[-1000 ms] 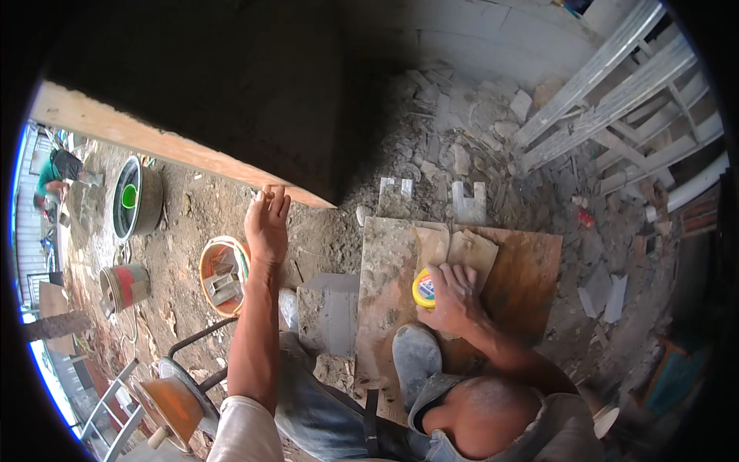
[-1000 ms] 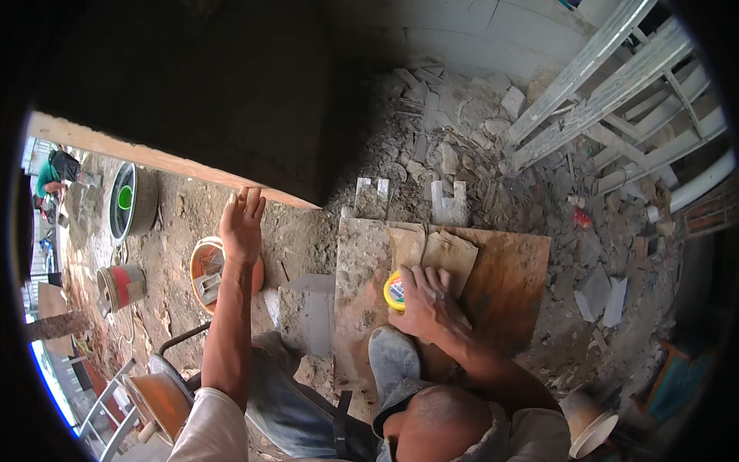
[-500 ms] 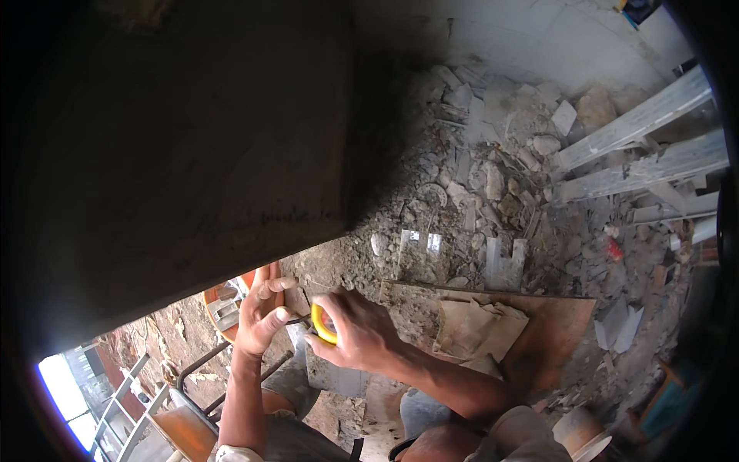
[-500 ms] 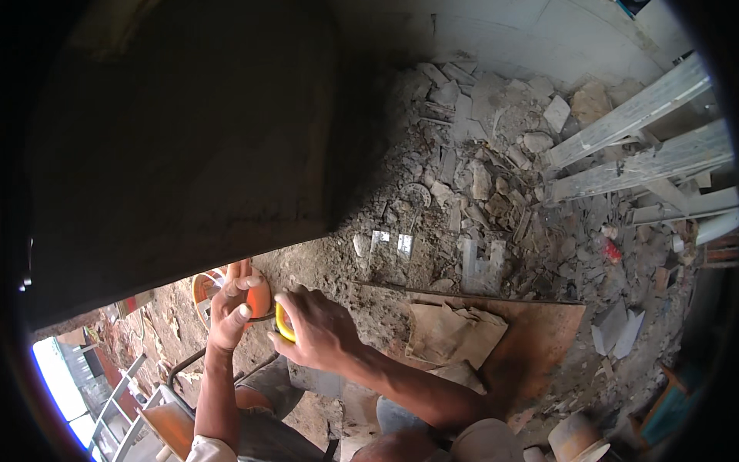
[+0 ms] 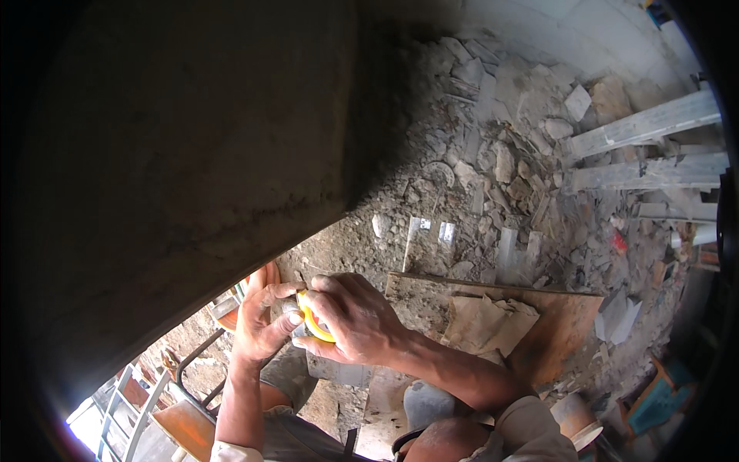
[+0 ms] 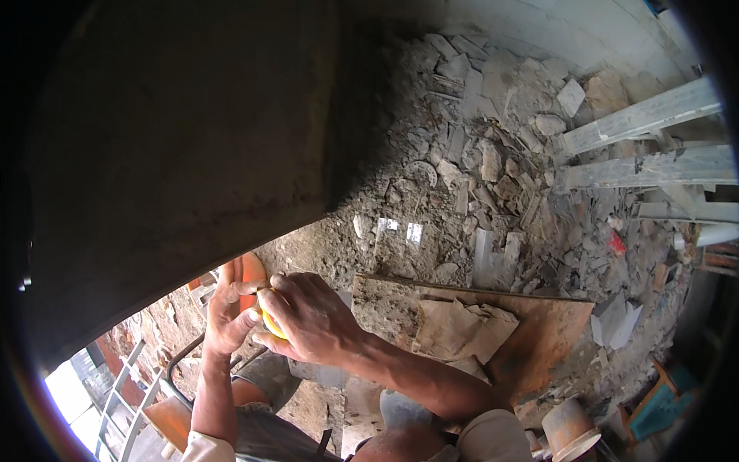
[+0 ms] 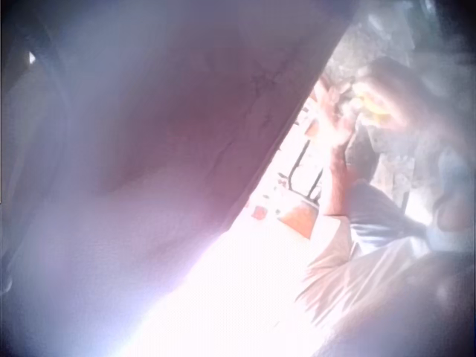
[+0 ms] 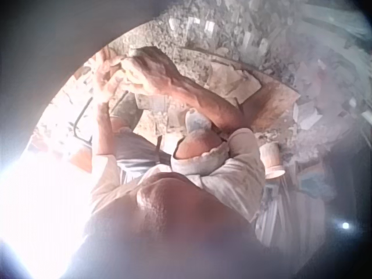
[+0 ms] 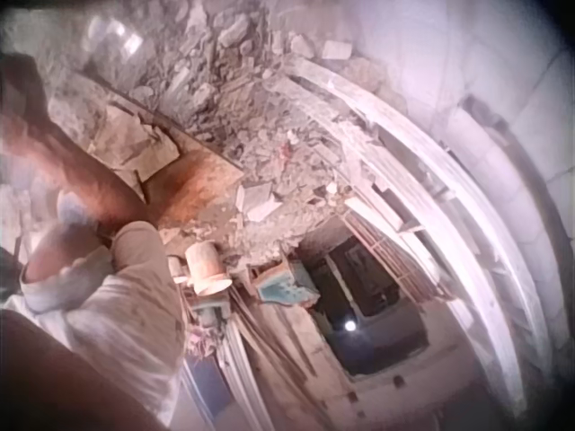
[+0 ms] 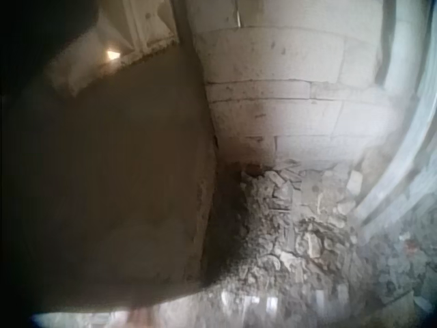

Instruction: The person positions a wooden plank against a wall opening, measures it with a tape measure, and applies a cement-like substance to the wall using a trowel. The person repeatedly measures the plank and adjusts its position while working in a construction environment.

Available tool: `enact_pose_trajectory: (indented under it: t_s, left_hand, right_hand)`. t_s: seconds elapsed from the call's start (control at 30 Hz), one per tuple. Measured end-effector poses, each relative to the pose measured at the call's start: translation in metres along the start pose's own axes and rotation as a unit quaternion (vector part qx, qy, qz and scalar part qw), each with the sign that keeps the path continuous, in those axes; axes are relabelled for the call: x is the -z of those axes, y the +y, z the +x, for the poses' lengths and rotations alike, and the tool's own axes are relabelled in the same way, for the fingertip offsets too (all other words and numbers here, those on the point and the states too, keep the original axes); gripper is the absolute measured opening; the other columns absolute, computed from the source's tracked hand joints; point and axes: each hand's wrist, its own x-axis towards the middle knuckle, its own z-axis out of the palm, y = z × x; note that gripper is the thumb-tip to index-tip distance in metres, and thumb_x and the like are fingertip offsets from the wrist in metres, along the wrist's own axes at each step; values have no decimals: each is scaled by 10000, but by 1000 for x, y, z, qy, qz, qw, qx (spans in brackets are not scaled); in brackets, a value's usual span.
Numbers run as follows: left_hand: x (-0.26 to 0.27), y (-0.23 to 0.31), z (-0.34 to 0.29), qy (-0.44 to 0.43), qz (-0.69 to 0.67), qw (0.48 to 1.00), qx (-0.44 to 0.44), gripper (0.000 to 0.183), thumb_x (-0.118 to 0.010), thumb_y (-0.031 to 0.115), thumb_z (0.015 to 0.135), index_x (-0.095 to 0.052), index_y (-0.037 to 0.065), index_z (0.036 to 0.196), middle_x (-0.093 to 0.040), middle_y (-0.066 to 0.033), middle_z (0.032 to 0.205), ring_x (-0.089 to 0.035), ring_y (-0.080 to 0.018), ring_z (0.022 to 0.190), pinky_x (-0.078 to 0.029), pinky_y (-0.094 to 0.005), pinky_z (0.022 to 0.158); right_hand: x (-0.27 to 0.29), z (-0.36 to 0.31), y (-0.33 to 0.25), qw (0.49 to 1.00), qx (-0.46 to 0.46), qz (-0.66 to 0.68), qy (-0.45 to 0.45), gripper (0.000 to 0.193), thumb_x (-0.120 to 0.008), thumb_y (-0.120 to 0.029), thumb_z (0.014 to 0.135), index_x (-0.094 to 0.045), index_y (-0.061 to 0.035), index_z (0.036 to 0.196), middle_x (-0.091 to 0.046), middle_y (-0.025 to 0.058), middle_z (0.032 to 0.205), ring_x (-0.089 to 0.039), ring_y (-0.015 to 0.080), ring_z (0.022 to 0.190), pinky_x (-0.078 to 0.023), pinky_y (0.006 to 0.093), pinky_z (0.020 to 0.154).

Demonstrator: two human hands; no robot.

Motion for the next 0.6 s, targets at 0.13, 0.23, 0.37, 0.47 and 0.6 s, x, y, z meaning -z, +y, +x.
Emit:
enact_pose_trajectory:
  t_s: [0.13,0.23,0.37,0.47,0.6]
  left_hand:
    - [-4,-4,-4,13,3,1000,0,460,-822,325,864,-712,-18,1150,-280,-311,1605,-288,-416,1505,-246,-483,1197]
    - [-3,-13,-6,25,40,999,13,429,-828,338,859,-727,23,1132,-267,-300,1614,-270,-421,1510,-234,-489,1203]
    - [1,-18,-5,29,49,997,47,375,-806,326,882,-723,44,1116,-141,-270,1671,-154,-418,1552,-163,-496,1232]
    - [3,-17,-4,31,38,996,70,342,-749,308,933,-700,30,1126,-95,-274,1685,-123,-423,1562,-164,-492,1233]
    - [2,-20,-6,36,86,993,66,316,-660,300,1000,-667,16,1139,-198,-288,1626,-223,-404,1507,-283,-464,1163]
  right_hand:
    - [-2,-7,1,998,-43,33,-37,617,-874,-272,759,-543,-36,1223,-577,142,1153,-628,327,1002,-519,432,881]
    - [-11,-11,11,997,-42,59,-26,641,-879,-249,752,-527,-26,1239,-576,149,1158,-626,329,995,-512,435,881]
    - [-17,-14,19,992,-70,89,-55,694,-877,-235,753,-496,-4,1284,-575,160,1171,-613,321,1007,-499,434,884]
    - [-18,-12,21,985,-103,112,-76,702,-873,-216,753,-488,10,1294,-577,159,1171,-610,322,1007,-494,434,894]
    - [-16,-13,19,973,-162,122,-108,716,-816,-209,801,-449,34,1366,-569,179,1177,-601,330,983,-486,452,900]
